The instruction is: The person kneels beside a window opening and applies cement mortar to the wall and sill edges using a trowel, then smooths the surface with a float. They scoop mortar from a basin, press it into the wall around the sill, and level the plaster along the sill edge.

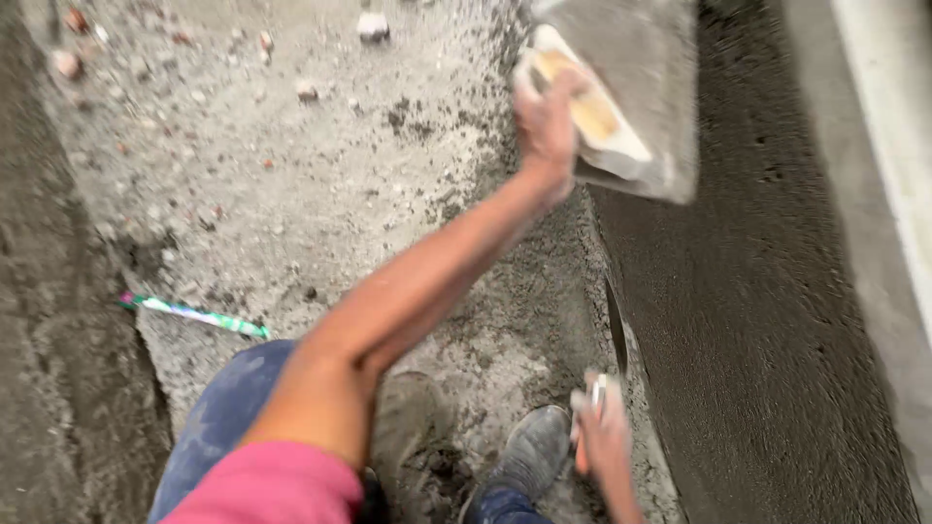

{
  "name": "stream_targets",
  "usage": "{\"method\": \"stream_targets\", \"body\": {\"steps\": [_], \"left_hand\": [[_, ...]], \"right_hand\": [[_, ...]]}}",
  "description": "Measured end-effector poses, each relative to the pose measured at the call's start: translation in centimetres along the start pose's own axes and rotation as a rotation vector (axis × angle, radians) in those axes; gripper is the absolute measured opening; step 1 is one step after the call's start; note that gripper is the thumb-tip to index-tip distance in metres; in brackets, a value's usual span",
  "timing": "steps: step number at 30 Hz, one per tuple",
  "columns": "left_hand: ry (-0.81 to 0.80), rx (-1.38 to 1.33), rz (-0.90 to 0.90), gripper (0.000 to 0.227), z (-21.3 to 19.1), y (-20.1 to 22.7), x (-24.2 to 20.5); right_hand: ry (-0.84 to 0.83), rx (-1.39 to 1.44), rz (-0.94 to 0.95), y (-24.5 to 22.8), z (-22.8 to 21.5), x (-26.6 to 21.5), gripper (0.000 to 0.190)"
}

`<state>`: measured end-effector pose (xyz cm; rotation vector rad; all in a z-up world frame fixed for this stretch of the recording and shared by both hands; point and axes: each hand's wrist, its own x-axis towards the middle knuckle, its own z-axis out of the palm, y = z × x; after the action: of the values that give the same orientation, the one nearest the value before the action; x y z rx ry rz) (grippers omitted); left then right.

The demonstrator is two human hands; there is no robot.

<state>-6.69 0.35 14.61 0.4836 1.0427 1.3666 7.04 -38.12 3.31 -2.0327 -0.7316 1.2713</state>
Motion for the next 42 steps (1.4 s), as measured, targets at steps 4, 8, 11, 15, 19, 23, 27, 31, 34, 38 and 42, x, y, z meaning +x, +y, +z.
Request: {"method": "stream_targets", "body": {"steps": [4, 8, 11, 15, 19, 23, 27, 31, 34, 38, 42], "left_hand": [[-0.055, -0.027, 0.190, 0.046, -3.5, 5.9, 1.1], [-0.078, 0.043, 0.238, 0.050, -9.9, 14.8, -7.9], [0.024, 0.015, 0.089, 0.053, -13.5, 17.1, -11.6], [0.024, 0.045, 0.172, 0.054, -16.3, 18.8, -12.0], [-0.002, 0.009, 0.216, 0.053, -16.8, 20.9, -13.3], [0.005, 0.015, 0.256, 0.049, -18.0, 20.8, -13.2], [0.008, -0.003, 0.208, 0.055, -17.5, 21.3, -13.3], [0.004, 0.010, 0.135, 0.060, -17.2, 20.3, -12.8], [-0.041, 0.040, 0.134, 0.065, -16.0, 20.0, -13.0], [-0.052, 0.124, 0.081, 0.068, -14.9, 20.5, -13.5], [-0.047, 0.143, 0.131, 0.068, -15.8, 20.0, -13.1]], "right_hand": [[-0.098, -0.219, -0.193, -10.8, 1.6, 6.9, 0.035], [-0.062, -0.231, -0.135, -20.2, 4.6, 10.1, 0.027], [-0.030, -0.307, -0.135, -23.0, 5.9, 12.7, 0.027], [0.020, -0.468, -0.201, -20.7, 7.6, 20.3, 0.029], [0.021, -0.473, -0.235, -21.4, 9.0, 22.2, 0.029], [0.050, -0.507, -0.180, -17.6, 10.1, 24.3, 0.030], [0.066, -0.606, -0.375, -12.4, 10.1, 24.6, 0.031], [-0.050, -0.597, -0.170, -15.8, 10.1, 16.6, 0.032], [-0.072, -0.581, -0.145, -12.0, 10.3, 16.2, 0.031], [-0.027, -0.525, -0.186, -15.6, 10.0, 11.9, 0.031], [0.069, -0.527, -0.178, -18.0, 9.3, 15.1, 0.031]]}}
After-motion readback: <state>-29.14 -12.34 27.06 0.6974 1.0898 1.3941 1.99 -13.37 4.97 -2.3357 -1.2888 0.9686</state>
